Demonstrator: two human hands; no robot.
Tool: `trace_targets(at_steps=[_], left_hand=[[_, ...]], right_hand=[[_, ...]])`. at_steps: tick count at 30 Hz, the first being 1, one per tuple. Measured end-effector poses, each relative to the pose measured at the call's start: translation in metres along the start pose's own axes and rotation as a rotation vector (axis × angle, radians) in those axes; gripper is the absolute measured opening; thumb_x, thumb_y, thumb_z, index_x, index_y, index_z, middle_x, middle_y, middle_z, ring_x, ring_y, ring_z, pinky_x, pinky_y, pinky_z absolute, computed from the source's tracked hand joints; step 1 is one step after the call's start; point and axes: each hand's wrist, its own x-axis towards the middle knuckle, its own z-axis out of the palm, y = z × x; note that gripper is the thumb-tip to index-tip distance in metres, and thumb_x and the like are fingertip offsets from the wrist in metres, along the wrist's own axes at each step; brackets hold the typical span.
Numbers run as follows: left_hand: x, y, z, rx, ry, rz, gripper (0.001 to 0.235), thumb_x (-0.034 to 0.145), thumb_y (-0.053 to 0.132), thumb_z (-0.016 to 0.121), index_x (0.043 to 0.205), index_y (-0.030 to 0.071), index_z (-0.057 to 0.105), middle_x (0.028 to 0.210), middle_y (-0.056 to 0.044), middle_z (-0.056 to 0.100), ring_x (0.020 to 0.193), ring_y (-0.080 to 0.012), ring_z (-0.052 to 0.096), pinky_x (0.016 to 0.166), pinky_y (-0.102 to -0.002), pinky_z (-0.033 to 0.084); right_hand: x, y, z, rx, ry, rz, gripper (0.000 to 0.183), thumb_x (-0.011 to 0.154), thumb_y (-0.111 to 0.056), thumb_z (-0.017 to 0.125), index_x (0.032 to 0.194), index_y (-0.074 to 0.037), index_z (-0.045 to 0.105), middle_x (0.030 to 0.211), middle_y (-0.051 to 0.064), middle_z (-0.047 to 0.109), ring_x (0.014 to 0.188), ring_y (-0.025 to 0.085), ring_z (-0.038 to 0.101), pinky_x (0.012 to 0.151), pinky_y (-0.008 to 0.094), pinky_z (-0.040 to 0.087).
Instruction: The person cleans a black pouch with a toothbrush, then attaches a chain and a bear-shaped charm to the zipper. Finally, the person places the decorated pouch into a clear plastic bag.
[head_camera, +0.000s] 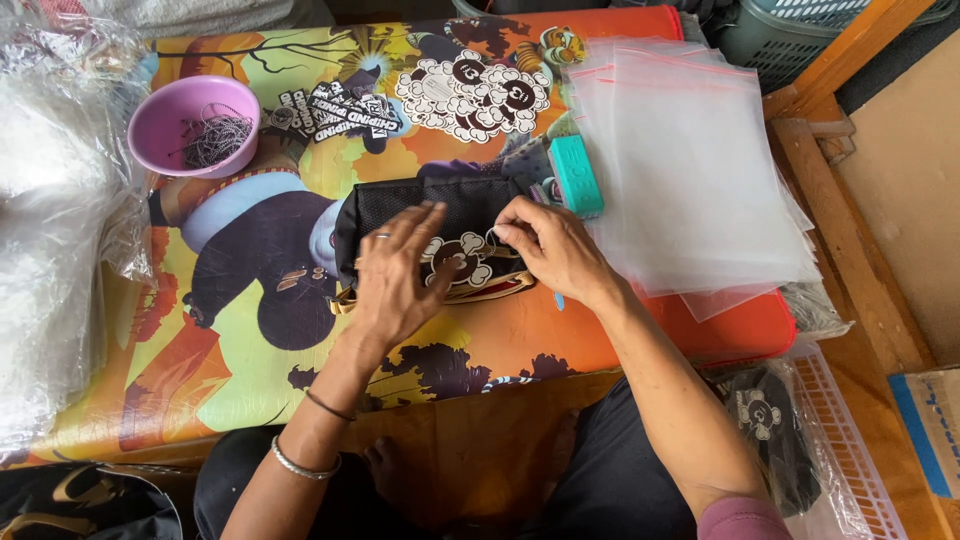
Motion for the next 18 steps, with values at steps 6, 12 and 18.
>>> trace_targets(at_steps=[6, 12, 18], left_hand=[[0.022, 0.003, 0.046, -0.057, -0.023, 0.114, 0.04, 0.094, 0.036, 0.07, 0.13, 0.019, 0.069, 0.109, -0.002, 0.075, 0.123, -0.0251, 0.065, 0.101, -0.042, 0.042], [0.04, -0.007, 0.042, 0.007, 0.04, 0.101, 0.009, 0.095, 0.033, 0.073, 0.098, 0.026, 0.077, 0.081, 0.007, 0.072, 0.096, -0.0159, 0.069, 0.087, -0.034, 0.045], [0.045, 0.036, -0.002, -0.379, -0.194, -0.073, 0.016, 0.093, 0.024, 0.072, 0.094, 0.009, 0.079, 0.078, -0.011, 0.075, 0.08, -0.0312, 0.074, 0.073, -0.041, 0.052]], right_hand=[[-0.001, 0.004, -0.003, 0.043, 0.058, -0.028, 0.011, 0.103, -0.019, 0.062, 0.103, -0.009, 0.066, 0.083, 0.013, 0.074, 0.076, 0.029, 0.07, 0.069, 0.038, 0.057], [0.001, 0.021, -0.013, 0.105, 0.169, -0.003, 0.012, 0.107, -0.021, 0.059, 0.104, -0.011, 0.064, 0.085, 0.009, 0.075, 0.076, 0.02, 0.07, 0.069, 0.032, 0.055], [0.003, 0.035, -0.019, 0.134, 0.289, 0.052, 0.01, 0.103, -0.022, 0.068, 0.103, -0.013, 0.071, 0.083, 0.005, 0.075, 0.075, 0.013, 0.068, 0.067, 0.024, 0.054]])
